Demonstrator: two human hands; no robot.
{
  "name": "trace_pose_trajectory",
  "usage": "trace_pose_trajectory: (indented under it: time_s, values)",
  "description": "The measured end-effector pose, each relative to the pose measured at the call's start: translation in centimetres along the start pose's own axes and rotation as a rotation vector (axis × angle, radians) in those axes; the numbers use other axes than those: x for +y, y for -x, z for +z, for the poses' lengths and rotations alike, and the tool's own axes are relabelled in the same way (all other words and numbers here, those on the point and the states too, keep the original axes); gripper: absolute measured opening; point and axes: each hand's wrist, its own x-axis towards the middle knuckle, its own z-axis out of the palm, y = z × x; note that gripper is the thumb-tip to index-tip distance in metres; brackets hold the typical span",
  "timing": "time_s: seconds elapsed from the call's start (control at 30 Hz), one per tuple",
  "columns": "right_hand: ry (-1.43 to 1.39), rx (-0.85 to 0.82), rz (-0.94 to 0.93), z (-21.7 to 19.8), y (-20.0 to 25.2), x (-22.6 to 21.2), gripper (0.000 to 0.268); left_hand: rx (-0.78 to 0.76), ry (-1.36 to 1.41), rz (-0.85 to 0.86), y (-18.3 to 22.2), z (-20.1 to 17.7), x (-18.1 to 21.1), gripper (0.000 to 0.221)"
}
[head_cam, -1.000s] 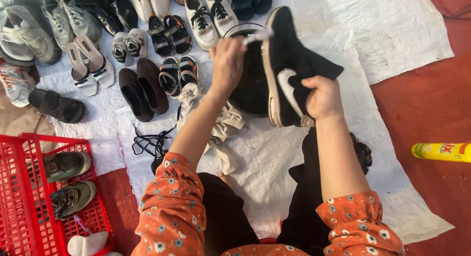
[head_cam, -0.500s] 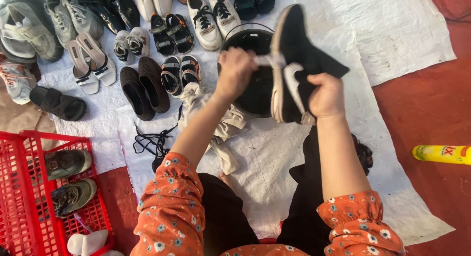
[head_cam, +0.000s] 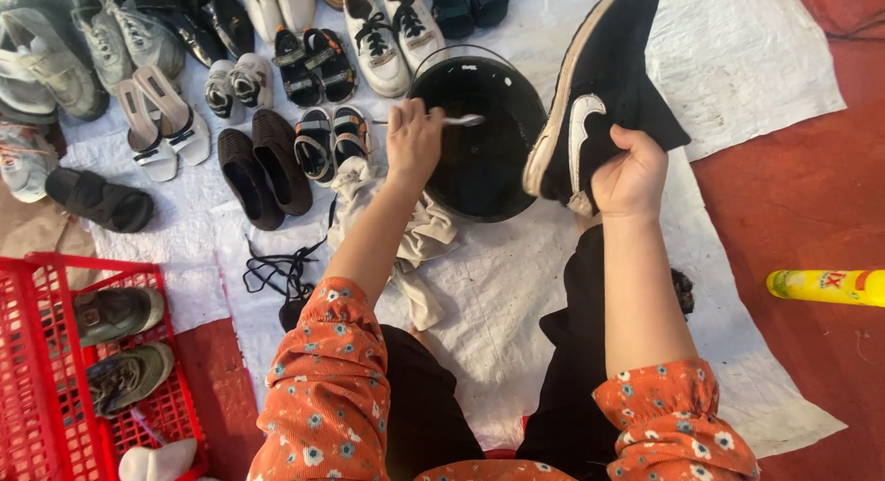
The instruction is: The person is using a toothbrush and soapy water to scrub the white sole of a black sneaker.
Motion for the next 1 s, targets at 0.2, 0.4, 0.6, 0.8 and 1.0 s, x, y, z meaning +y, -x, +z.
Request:
trace_pose_trajectory:
  time_s: [0.2, 0.4, 0.6, 0.8, 1.0]
  values:
    - [-0.138, -0.015, -0.054, 4.4, 4.5, -2.8, 0.038, -0.871, -0.258, 0.125, 4.3, 7.5, 5.9, 0.037]
    - [-0.113, -0.123, -0.168, 6.0, 5.9, -3.4, 0.041, -0.777, -0.021, 0.011, 6.0, 13.1, 4.2, 0.019]
    - [-0.086, -0.074, -0.143, 6.7, 6.2, -3.7, 0.044, -0.816, 1.098, -0.914, -2.2, -2.7, 4.5, 0.06]
    - [-0.163, -0.039, -0.031, 11.3, 9.4, -4.8, 0.05, -1.022, 1.608, -1.009, -4.1, -18.8, 6.7, 0.114]
    - [0.507, -0.199, 0.015, 12.9, 11.2, -5.5, 0.065, -0.823, 1.643, -1.096, -2.3, -18.6, 8.1, 0.083]
